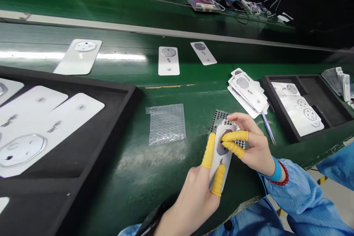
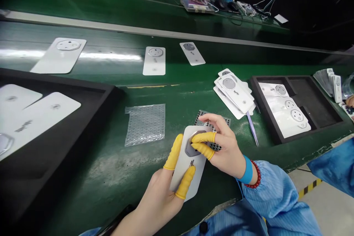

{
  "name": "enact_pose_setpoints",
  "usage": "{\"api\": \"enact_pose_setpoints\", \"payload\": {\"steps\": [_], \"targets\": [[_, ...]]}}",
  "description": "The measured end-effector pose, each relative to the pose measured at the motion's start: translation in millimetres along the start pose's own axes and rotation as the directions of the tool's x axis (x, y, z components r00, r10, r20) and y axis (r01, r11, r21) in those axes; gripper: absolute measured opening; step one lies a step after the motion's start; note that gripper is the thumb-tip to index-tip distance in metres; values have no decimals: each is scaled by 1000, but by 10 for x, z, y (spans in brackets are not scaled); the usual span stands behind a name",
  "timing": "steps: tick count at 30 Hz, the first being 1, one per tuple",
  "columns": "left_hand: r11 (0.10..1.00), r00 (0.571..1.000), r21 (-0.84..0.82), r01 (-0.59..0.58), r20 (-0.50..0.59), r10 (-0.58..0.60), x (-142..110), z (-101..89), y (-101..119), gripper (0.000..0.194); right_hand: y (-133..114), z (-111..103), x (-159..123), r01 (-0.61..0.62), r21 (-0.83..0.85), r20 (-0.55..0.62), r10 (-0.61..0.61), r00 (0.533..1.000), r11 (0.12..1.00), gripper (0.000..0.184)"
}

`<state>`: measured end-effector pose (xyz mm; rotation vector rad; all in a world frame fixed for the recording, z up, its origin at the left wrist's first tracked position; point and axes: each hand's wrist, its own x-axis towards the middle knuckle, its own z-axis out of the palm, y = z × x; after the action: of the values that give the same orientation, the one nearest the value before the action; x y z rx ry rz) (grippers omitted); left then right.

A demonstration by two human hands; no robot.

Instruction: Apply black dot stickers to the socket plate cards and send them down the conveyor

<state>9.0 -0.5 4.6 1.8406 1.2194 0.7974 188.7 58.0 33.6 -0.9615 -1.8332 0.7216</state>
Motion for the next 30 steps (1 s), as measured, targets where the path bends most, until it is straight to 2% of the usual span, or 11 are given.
{"api": "enact_pose_setpoints", "payload": {"steps": [3, 5, 7, 9, 11, 13, 16, 19, 24, 27, 30], "targets": [[991, 993, 89, -104, -39, 107, 11, -25, 22, 24, -28, 23, -15, -89, 32, -74, 91, 993, 995, 7], [978, 984, 142, -153, -64, 164, 23, -41, 43, 27, -32, 5, -10, -174, 69, -77, 179, 981, 982, 15], [967, 976, 170, -190, -78, 206, 33, -50, 59, 28, -22, -45, 15, -271, 154, -5, 275, 961, 950, 28], [968, 975, 146, -203, -56, 213, 32, -47, 67, 26, -4, -112, 56, -377, 261, 170, 342, 924, 889, 42], [981, 985, 84, -174, -4, 175, 13, -34, 60, 22, 9, -175, 97, -466, 317, 338, 361, 869, 826, 51], [994, 994, 40, -103, 29, 102, -19, -15, 37, 15, 6, -212, 123, -511, 333, 406, 368, 836, 793, 47], [1000, 999, -2, 27, 31, -27, -54, 14, -6, 11, -26, -200, 115, -525, 303, 365, 413, 835, 795, 35], [988, 990, -93, 127, 67, -121, -38, 32, -30, 21, -36, -152, 76, -528, 232, 301, 456, 838, 817, 28], [928, 956, -231, 294, 72, -285, 13, 32, -84, 39, 117, -156, 61, -565, 333, 355, 454, 817, 755, 33], [906, 946, -275, 322, 57, -319, 0, 41, -151, 39, 201, -159, 55, -586, 392, 378, 456, 805, 709, 43], [873, 933, -340, 349, 40, -357, 0, 75, -250, 51, 213, -58, 18, -594, 333, 335, 497, 800, 732, 44]]}}
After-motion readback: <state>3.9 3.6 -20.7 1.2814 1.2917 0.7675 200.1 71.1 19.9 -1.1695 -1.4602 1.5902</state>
